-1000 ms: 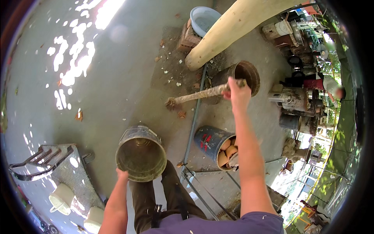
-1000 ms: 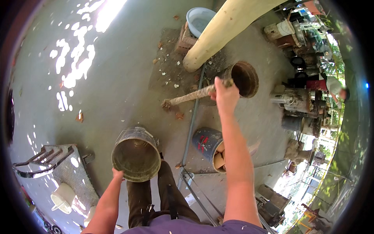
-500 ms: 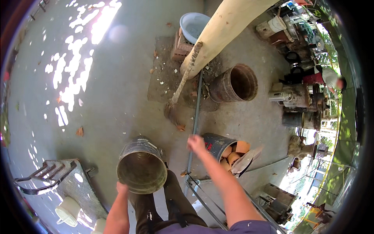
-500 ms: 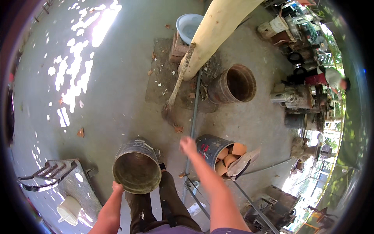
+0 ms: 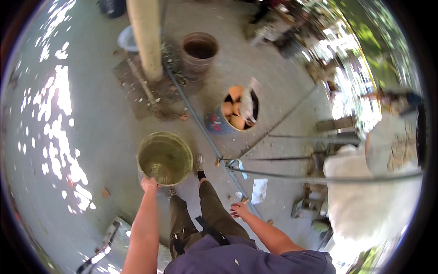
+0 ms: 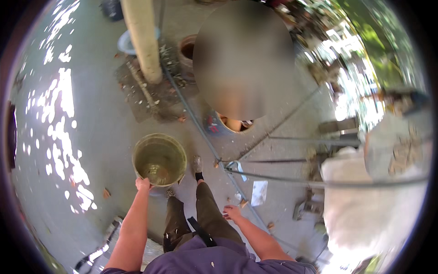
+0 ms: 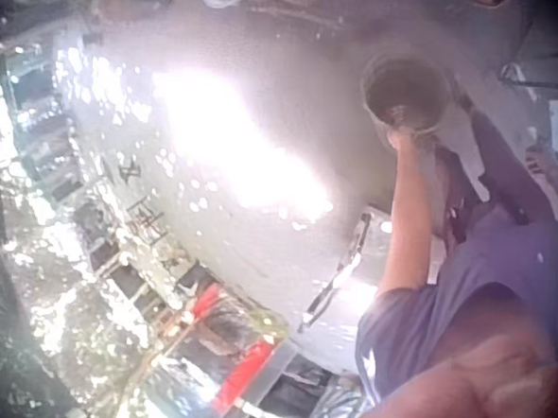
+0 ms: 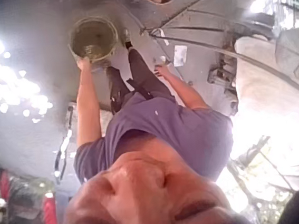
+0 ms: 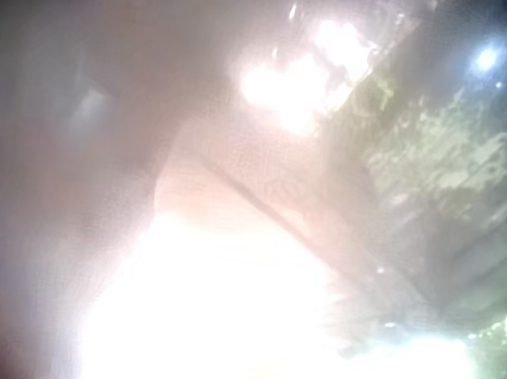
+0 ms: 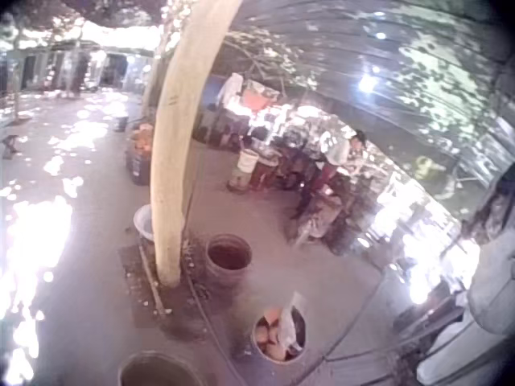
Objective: The person picks up cylindrical charcoal briquettes from a stack and places them into the openings of several charcoal stoves. They use tongs to adjust the briquettes inside the stoves and a knife to scrape the ends of the briquettes. The person also puts on a pair of gloves during the process.
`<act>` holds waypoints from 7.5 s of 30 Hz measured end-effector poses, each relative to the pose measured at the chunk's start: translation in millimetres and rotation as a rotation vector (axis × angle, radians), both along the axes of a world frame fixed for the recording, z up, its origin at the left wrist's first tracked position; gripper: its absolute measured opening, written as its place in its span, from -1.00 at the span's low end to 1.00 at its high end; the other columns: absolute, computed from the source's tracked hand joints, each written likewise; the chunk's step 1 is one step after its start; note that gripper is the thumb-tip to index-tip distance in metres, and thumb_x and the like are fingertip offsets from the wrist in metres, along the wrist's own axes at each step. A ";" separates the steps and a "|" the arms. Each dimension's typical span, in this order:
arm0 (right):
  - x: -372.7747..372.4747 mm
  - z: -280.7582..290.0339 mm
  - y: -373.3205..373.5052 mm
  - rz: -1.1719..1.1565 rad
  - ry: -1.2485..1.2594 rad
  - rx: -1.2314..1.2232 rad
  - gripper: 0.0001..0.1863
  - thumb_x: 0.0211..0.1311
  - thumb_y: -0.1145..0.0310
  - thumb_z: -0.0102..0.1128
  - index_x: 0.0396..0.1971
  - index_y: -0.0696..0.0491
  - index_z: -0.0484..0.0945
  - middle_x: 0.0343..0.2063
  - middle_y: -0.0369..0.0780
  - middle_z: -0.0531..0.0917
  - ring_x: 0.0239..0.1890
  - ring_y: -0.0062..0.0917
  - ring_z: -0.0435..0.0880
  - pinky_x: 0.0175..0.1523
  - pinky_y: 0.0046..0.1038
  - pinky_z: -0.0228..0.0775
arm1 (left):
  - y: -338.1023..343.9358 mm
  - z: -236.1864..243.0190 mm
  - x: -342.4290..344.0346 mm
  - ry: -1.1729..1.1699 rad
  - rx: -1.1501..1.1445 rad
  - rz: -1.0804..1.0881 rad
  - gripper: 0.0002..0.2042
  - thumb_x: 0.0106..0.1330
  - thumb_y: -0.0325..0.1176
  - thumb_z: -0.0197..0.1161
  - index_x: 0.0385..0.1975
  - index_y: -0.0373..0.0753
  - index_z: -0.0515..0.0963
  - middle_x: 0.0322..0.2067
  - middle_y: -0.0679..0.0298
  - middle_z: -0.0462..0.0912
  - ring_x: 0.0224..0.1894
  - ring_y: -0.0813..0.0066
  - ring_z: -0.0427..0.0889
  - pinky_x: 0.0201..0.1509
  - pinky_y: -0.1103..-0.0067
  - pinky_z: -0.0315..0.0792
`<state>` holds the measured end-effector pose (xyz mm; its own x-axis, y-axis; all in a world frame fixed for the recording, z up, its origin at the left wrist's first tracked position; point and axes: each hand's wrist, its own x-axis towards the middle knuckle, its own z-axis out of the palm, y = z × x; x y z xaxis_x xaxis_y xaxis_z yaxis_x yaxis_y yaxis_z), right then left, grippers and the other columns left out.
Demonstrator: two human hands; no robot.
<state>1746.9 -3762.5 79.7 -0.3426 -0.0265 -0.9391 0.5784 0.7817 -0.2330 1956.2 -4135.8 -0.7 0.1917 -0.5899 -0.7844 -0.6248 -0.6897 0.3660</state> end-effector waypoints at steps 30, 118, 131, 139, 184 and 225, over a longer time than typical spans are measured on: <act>405.8 47.9 634.6 -1.655 0.186 0.119 -0.79 0.05 0.40 0.01 -0.28 0.06 0.52 -0.51 -0.23 0.59 -0.56 -0.48 0.61 -0.54 -0.49 0.47 | 640.3 178.8 -150.3 0.116 -0.222 -2.061 -0.79 -0.06 -0.43 0.06 -0.41 -0.32 0.50 -0.55 0.01 0.56 -0.57 0.21 0.59 -0.46 0.40 0.45; -733.3 -33.7 2574.6 -2.001 0.590 -0.241 -0.39 0.02 -0.03 0.07 0.10 -0.23 0.18 0.15 -0.30 0.13 0.01 -0.26 0.24 0.01 -0.22 0.18 | 2460.3 -70.1 -1164.5 0.316 0.410 -1.100 -0.63 -0.10 -0.65 -0.06 -0.20 -0.30 0.28 -0.43 0.20 0.43 -0.45 0.32 0.52 -0.22 0.18 0.50; -653.6 -47.8 2536.3 -2.177 0.989 0.427 -0.68 -0.07 0.49 0.10 -0.22 0.13 0.37 -0.32 -0.17 0.48 -0.30 -0.42 0.50 -0.24 -0.43 0.39 | 2518.1 -168.1 -1218.7 0.358 0.509 -1.027 -0.71 -0.03 -0.57 0.06 -0.26 -0.16 0.35 -0.50 0.36 0.46 -0.54 0.55 0.47 -0.52 0.59 0.48; -679.8 -21.8 2419.0 -2.082 0.453 -0.370 -0.64 0.08 0.53 -0.04 -0.06 0.14 0.34 -0.15 -0.20 0.48 -0.10 -0.46 0.46 -0.02 -0.42 0.31 | 2535.3 -163.9 -1210.4 0.312 0.511 -1.254 -0.65 0.06 -0.37 0.18 -0.12 -0.10 0.31 -0.25 0.36 0.42 -0.26 0.49 0.44 -0.21 0.41 0.47; -627.1 288.1 2224.9 0.043 1.497 -0.006 -0.68 -0.32 0.36 0.27 -0.42 0.04 0.48 -0.38 -0.16 0.39 -0.25 -0.32 0.37 -0.22 -0.33 0.32 | 2474.5 335.2 -931.1 0.875 -0.180 -1.974 -0.93 0.02 -0.51 0.08 -0.58 -0.35 0.49 -0.71 0.22 0.53 -0.80 0.53 0.48 -0.73 0.64 0.38; -836.1 319.1 2115.1 -1.476 0.139 -2.007 -0.64 0.21 0.18 -0.10 -0.04 0.02 0.35 -0.01 -0.24 0.40 0.03 -0.44 0.35 0.21 -0.40 0.07 | 2368.9 379.3 -1036.1 1.173 -1.001 -2.039 -0.78 -0.14 -0.58 0.14 -0.47 -0.27 0.31 -0.40 0.16 0.38 -0.30 0.14 0.45 -0.33 0.37 0.37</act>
<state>910.8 -1647.4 398.9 -0.9674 -0.2286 -0.1088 0.2195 -0.9715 0.0895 920.1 -1766.8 378.6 -0.8194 0.4733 0.3234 0.5709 0.6233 0.5343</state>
